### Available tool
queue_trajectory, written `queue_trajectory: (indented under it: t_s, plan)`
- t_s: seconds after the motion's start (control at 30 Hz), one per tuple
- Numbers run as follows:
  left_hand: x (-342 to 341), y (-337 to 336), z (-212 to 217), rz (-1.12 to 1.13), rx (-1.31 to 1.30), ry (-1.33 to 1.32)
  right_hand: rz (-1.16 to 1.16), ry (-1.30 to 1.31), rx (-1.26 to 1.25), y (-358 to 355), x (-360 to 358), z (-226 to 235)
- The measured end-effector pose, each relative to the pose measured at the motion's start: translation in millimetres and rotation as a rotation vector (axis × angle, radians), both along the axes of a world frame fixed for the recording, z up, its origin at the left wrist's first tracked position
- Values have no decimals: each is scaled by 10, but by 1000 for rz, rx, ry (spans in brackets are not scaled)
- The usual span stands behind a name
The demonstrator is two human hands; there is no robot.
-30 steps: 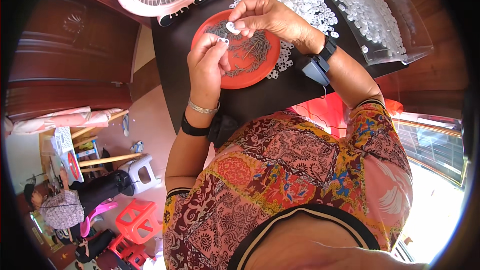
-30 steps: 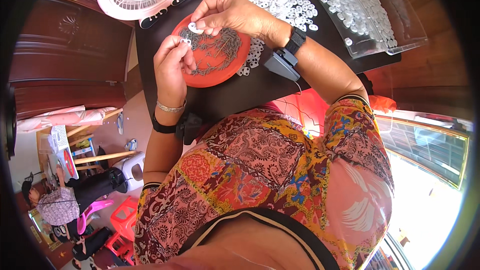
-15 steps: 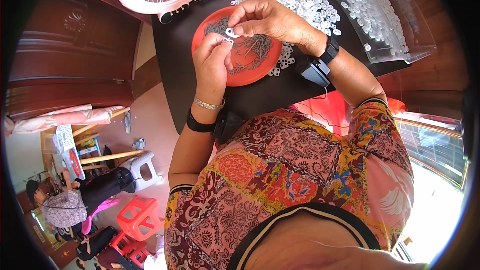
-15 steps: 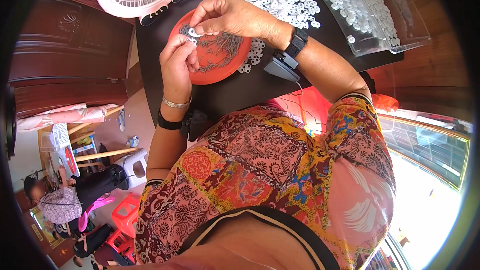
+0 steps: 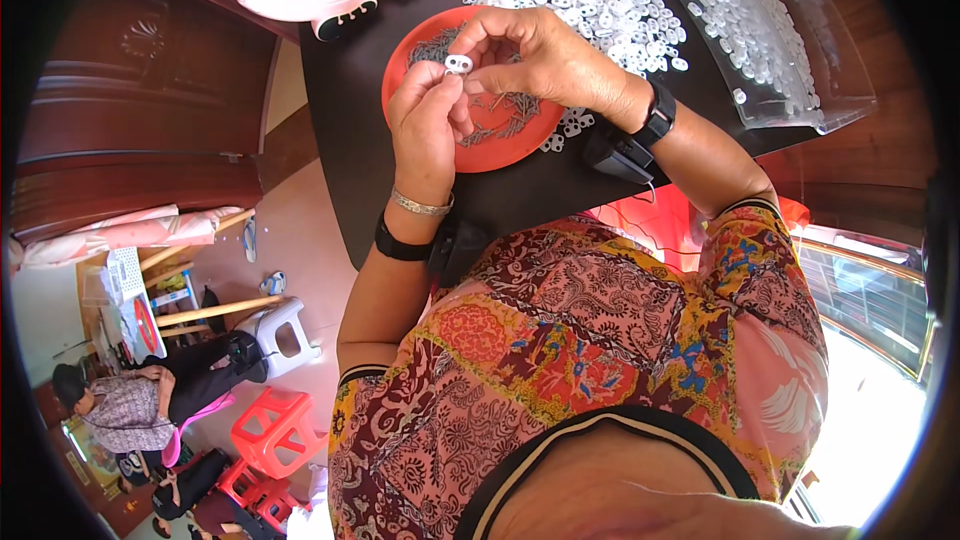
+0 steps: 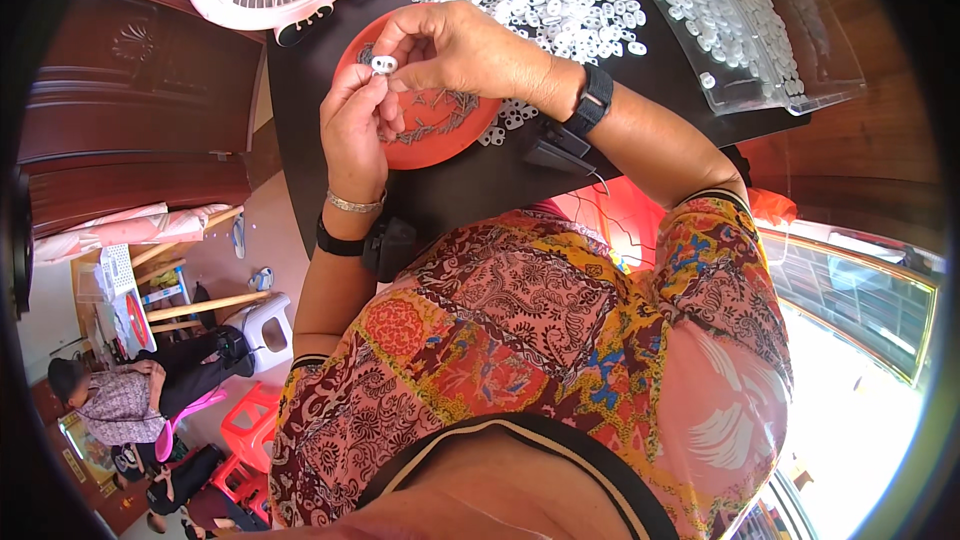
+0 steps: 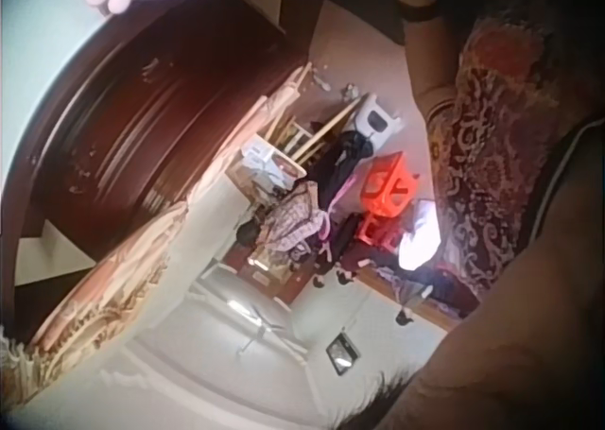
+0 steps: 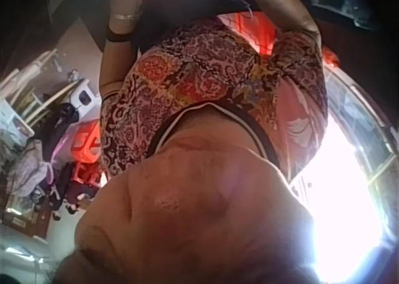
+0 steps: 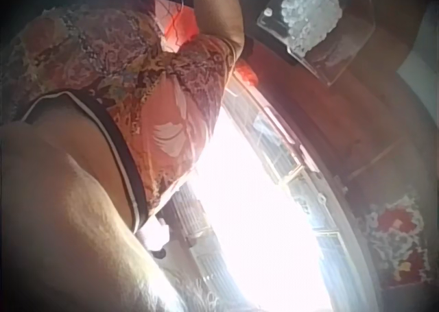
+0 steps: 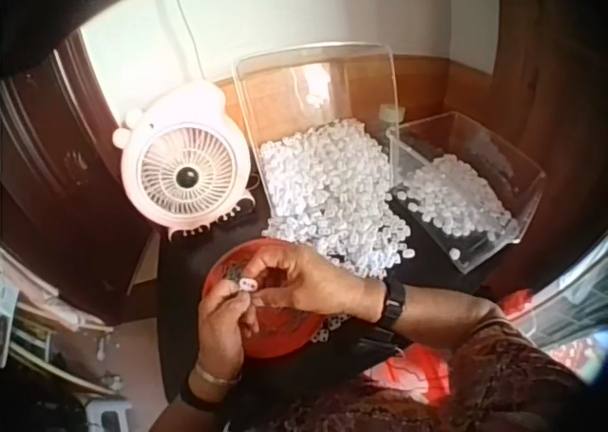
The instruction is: Assembling small white plastic components with tiny metal rings.
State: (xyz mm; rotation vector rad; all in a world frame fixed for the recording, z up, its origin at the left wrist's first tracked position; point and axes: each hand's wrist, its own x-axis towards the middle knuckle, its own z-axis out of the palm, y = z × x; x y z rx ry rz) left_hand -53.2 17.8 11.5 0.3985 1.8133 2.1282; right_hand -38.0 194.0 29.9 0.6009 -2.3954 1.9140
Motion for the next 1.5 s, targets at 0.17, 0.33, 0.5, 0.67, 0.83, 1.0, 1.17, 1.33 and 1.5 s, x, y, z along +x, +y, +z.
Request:
queue_trajectory:
  t_s: [0.17, 0.33, 0.5, 0.67, 0.83, 1.0, 1.17, 1.33, 1.5]
  plan:
    - [-7, 1, -1, -23, 40, -72, -42, 62, 21, -7, 5, -21]
    - [-10, 2, 51, -62, 15, -126, 41, 82, 128, 27, 3, 32]
    - [20, 49, 61, 15, -24, -43, -44, 203, 209, -60, 56, 15]
    - [21, 50, -6, 57, -32, -44, -185, 455, 417, -90, 34, -103]
    - [-5, 23, -41, 57, 50, -43, -161, 558, 465, -82, 38, -83]
    - [4, 32, -27, 48, 63, -27, -148, 554, 466, -74, 52, -92]
    - [10, 2, -31, 22, 40, -7, -138, 566, 441, -95, 81, -34]
    - [27, -22, -18, 4, 16, -7, -116, 507, 347, -137, 116, 3]
    - [42, -20, -8, 7, 20, -4, -138, 581, 378, -136, 101, -32]
